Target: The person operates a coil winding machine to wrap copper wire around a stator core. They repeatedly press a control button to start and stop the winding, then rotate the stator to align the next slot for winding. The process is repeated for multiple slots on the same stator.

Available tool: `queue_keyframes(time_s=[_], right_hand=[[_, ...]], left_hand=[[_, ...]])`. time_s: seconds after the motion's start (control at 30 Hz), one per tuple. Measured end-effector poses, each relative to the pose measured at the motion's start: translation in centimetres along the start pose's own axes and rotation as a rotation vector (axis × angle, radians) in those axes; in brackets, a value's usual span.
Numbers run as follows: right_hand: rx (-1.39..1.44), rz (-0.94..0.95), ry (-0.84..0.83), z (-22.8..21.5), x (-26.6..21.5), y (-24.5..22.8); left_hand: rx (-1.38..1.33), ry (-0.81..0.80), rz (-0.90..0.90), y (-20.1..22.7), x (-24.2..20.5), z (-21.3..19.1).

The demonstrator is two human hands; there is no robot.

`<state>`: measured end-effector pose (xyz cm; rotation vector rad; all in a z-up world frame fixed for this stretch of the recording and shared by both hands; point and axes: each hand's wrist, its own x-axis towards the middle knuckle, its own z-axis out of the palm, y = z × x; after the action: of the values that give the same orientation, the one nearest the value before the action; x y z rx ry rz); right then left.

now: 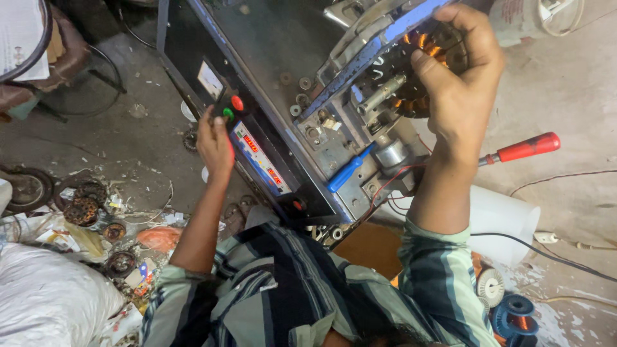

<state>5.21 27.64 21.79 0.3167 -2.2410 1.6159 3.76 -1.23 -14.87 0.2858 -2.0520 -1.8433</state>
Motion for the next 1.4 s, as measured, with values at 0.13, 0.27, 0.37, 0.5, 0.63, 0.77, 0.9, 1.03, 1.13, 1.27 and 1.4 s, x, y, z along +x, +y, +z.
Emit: queue_keyframes(time_s=[0.13, 0.27, 0.37, 0.5, 0.63, 0.77, 0.9, 1.03, 1.13, 1.27, 1.4], right_hand=[[-0.045, -0.04, -0.006, 0.3, 0.0, -0.6], [-0.018, -0.055, -0.051, 0.3, 0.1, -0.7], [-0.053, -0.056, -0.04, 0.0, 0.1, -0.4], [-0.073, -0.047, -0.024, -0.1, 0.1, -0.2], [-0.066, -0.052, -0.042, -0.1, 0.1, -0.3], [-0.064, -0.008, -0.018, -0.1, 0.2, -0.4], [-0.059, -0.012, -0.018, -0.2, -0.2, -0.3], [-0.064, -0.06, -0.057, -0.4, 0.0, 0.0], [-0.068, -0.053, -0.043, -0.4, -0.1, 0.1], [-0.056, -0.071, -0.044, -0.5, 0.0, 0.3], [-0.063, -0.075, -0.052, -0.9, -0.2, 0.7]], left_hand=[[-0.028, -0.015, 0.131, 0.3, 0.0, 0.0], [-0.071, 0.008, -0.029, -0.2, -0.2, 0.2], [-0.083, 0.009, 0.059, -0.5, -0.2, 0.2], [-0.112, 0.003, 0.031, 0.1, 0.0, -0.2], [-0.071, -0.002, -0.045, 2.9, -1.2, 0.0], [-0.337, 0.025, 0.25, 8.9, -5.0, 2.1], [-0.571, -0.595, 0.072, 15.8, -8.2, 6.4], [-1.194, -0.745, -0.299, 21.2, -7.0, 11.6], [-1.443, -0.746, -0.402, 23.3, -5.3, 14.8], [-1.628, -0.659, -0.462, 24.1, -3.6, 18.0], [-1.693, -0.696, -0.625, 23.7, -3.6, 19.8]])
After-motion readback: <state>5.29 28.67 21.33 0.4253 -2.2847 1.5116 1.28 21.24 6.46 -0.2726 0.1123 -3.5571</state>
